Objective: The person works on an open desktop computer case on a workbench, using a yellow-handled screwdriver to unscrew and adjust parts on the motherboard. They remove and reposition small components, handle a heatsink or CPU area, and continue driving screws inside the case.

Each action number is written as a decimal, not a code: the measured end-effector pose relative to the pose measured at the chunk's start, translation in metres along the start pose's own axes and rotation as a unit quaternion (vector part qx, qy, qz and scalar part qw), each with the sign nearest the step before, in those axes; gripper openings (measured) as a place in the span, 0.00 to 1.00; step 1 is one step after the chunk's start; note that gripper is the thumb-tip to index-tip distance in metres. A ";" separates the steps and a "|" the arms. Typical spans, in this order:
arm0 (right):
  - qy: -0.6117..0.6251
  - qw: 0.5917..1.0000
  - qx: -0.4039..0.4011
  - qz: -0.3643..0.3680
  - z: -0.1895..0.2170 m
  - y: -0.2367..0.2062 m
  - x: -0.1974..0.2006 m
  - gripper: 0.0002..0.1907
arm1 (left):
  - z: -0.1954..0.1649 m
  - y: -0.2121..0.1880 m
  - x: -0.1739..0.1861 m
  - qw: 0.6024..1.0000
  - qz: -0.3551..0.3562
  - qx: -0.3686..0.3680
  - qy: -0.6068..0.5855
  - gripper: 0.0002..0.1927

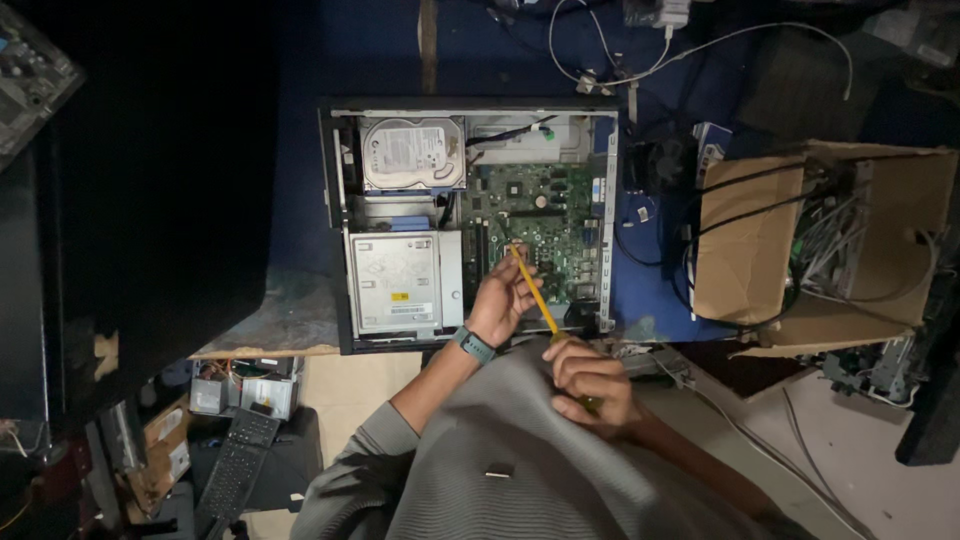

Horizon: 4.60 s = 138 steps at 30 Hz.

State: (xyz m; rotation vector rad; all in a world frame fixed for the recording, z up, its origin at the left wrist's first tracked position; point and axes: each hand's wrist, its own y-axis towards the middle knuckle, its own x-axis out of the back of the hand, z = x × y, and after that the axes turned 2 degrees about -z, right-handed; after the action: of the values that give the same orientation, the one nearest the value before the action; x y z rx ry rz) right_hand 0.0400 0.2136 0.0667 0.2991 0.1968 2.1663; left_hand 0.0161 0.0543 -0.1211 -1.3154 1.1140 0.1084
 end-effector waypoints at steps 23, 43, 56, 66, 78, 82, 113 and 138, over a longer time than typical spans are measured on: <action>0.197 0.952 0.029 -0.234 0.014 -0.039 0.056 0.15 | -0.006 -0.011 0.003 0.996 0.062 0.070 0.000 0.15; -0.365 0.920 -0.107 0.094 -0.189 0.077 -0.027 0.09 | -0.178 -0.180 0.059 0.916 0.070 -0.348 -0.189 0.12; -0.411 0.900 -0.060 0.129 -0.196 0.087 -0.041 0.04 | -0.124 -0.188 0.086 0.912 0.119 -0.264 -0.290 0.15; -0.403 0.899 -0.089 0.147 -0.197 0.095 -0.044 0.05 | -0.122 -0.184 0.063 0.925 0.135 -0.239 -0.264 0.16; -0.407 0.894 -0.115 0.147 -0.198 0.099 -0.046 0.09 | -0.119 -0.160 0.047 0.939 0.142 -0.200 -0.242 0.17; -0.420 0.893 -0.122 0.112 -0.198 0.092 -0.048 0.10 | -0.120 -0.155 0.043 0.941 0.152 -0.186 -0.238 0.18; 0.297 0.932 -0.152 -0.144 -0.063 0.040 0.064 0.08 | -0.092 -0.186 -0.102 0.860 0.149 0.023 0.487 0.22; 0.495 0.784 -0.321 -0.193 -0.175 0.075 0.007 0.10 | -0.093 -0.111 -0.063 0.980 0.102 0.070 0.156 0.18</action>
State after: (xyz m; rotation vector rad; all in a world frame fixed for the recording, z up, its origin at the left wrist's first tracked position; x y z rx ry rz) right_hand -0.0724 0.1710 -0.0816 -1.1994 0.0707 1.6415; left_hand -0.0006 -0.0241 0.0147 -1.1131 1.4963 -0.0265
